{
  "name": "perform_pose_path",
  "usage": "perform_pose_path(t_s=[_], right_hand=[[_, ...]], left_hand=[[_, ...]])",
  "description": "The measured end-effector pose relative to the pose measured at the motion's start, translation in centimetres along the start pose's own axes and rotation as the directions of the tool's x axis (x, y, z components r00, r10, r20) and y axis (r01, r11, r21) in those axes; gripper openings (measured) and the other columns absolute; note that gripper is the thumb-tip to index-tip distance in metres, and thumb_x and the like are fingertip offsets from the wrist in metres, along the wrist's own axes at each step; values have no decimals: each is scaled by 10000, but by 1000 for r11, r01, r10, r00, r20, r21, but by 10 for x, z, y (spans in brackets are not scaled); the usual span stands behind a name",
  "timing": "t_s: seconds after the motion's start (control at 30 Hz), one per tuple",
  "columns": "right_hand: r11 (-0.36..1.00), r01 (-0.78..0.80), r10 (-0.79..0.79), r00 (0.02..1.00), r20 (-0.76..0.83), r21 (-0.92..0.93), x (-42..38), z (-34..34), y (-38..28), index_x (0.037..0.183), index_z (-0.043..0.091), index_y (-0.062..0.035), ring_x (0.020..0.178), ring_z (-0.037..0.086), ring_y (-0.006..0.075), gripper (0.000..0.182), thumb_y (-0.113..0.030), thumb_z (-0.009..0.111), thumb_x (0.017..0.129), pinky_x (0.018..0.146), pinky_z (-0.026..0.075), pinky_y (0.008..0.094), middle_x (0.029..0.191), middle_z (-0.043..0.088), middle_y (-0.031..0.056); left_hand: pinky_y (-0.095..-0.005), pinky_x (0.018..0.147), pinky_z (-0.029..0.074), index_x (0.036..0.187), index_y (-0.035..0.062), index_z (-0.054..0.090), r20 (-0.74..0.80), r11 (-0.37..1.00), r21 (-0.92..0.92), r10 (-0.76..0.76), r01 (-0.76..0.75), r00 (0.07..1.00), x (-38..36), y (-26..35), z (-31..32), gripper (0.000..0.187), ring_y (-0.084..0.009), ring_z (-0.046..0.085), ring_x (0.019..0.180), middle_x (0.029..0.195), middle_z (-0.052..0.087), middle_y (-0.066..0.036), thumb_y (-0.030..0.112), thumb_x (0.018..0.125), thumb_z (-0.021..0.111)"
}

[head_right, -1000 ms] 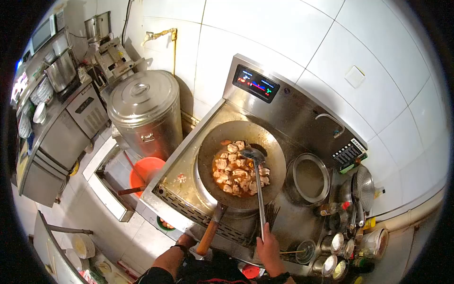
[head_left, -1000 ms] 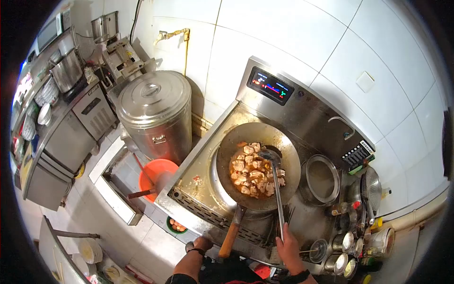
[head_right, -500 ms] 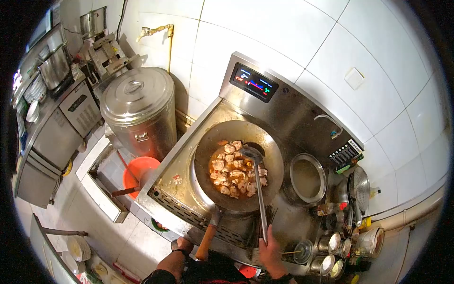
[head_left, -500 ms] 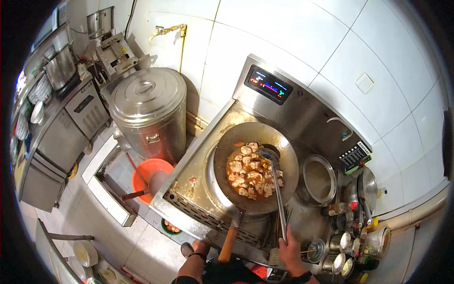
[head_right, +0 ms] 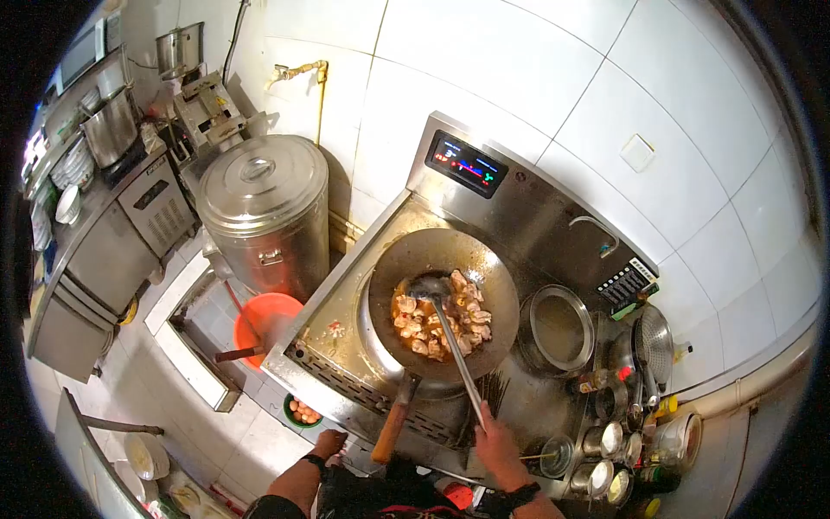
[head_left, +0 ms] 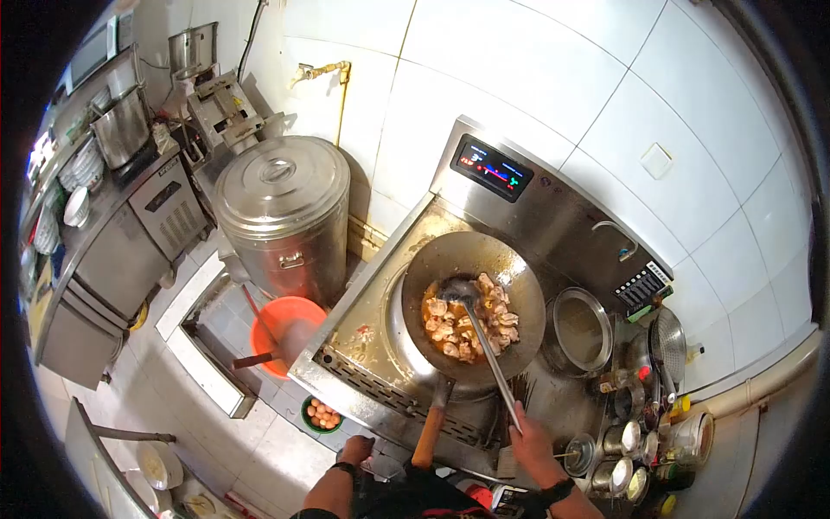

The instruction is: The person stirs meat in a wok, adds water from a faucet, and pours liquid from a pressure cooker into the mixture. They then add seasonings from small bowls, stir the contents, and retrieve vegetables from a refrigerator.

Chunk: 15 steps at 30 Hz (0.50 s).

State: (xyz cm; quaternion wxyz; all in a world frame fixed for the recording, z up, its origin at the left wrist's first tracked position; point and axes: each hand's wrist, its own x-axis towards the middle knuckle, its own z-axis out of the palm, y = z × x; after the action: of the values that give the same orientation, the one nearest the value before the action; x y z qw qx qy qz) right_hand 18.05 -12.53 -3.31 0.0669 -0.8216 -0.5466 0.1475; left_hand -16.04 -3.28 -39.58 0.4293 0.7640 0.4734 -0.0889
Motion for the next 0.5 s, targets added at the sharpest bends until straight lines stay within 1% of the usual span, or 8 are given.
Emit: perform_pose_path(t_s=[0.03, 0.1, 0.17, 0.3, 0.37, 0.4, 0.47, 0.5], right_hand=[[1000, 1, -1, 1000, -2, 4, -7, -1, 8, 1426, 404, -28, 873, 642, 412, 601, -145, 635, 885, 726, 512, 445, 1011, 638, 279], [973, 129, -108, 987, -115, 192, -19, -2, 17, 1470, 335, -43, 780, 627, 409, 609, -151, 583, 924, 705, 505, 447, 904, 628, 261], [964, 21, 5, 995, -99, 264, -30, -6, 8, 1455, 358, -30, 835, 632, 413, 599, -138, 588, 913, 733, 506, 429, 956, 638, 260], [963, -203, 204, 979, 13, 178, -25, -5, -8, 1450, 358, -14, 939, 639, 413, 611, -145, 598, 903, 786, 508, 406, 1065, 635, 275], [988, -76, 88, 993, -83, 133, -38, 27, 31, 1461, 324, -7, 868, 630, 420, 632, -162, 593, 911, 752, 500, 439, 983, 636, 272], [997, 46, -33, 985, -170, 69, -18, 42, 30, 1472, 291, 1, 798, 622, 428, 654, -179, 588, 918, 717, 493, 473, 901, 637, 270], [895, -366, 307, 920, 245, 254, -16, 9, -4, 1459, 285, 23, 1036, 620, 394, 665, -152, 597, 898, 874, 478, 430, 1136, 606, 293], [978, -116, 121, 993, -17, 174, -14, 44, 26, 1421, 390, 1, 1010, 639, 340, 580, -207, 607, 925, 863, 491, 383, 1133, 632, 248]], left_hand=[[-433, 720, 563, 894, 50, 721, -57, 957, -283, -81, 61, 995, -14, -14, -7, 389, -324, 701, 818, 931, 708, -184, 372, 910, 502], [-421, 601, 553, 875, 22, 678, -160, 990, -22, -141, 139, 977, -30, -65, 3, 292, -314, 693, 737, 853, 709, -158, 276, 898, 534], [-360, 524, 548, 943, -6, 661, 158, 731, -522, -423, 439, 892, -72, -96, -12, 316, -240, 698, 692, 832, 707, -130, 276, 926, 518], [-353, 527, 561, 1046, -21, 621, 278, 367, -712, -636, 599, 720, -160, -125, -35, 364, -212, 698, 708, 911, 704, -118, 315, 962, 509], [-324, 546, 574, 1117, 12, 626, 446, 210, -686, -635, 697, 631, -182, -136, -38, 404, -206, 707, 739, 1008, 696, -110, 372, 939, 580], [-316, 572, 575, 1138, 15, 617, 428, 218, -742, -573, 634, 699, -196, -134, -48, 430, -201, 702, 784, 1039, 687, -104, 394, 938, 583], [-308, 649, 564, 1218, 26, 589, 299, 295, -851, -409, 435, 862, -232, -124, -54, 488, -199, 696, 833, 1064, 688, -103, 432, 947, 569], [-308, 700, 551, 1278, 34, 571, 194, 373, -878, -293, 299, 936, -245, -115, -59, 523, -201, 693, 838, 1057, 698, -107, 447, 958, 551]])
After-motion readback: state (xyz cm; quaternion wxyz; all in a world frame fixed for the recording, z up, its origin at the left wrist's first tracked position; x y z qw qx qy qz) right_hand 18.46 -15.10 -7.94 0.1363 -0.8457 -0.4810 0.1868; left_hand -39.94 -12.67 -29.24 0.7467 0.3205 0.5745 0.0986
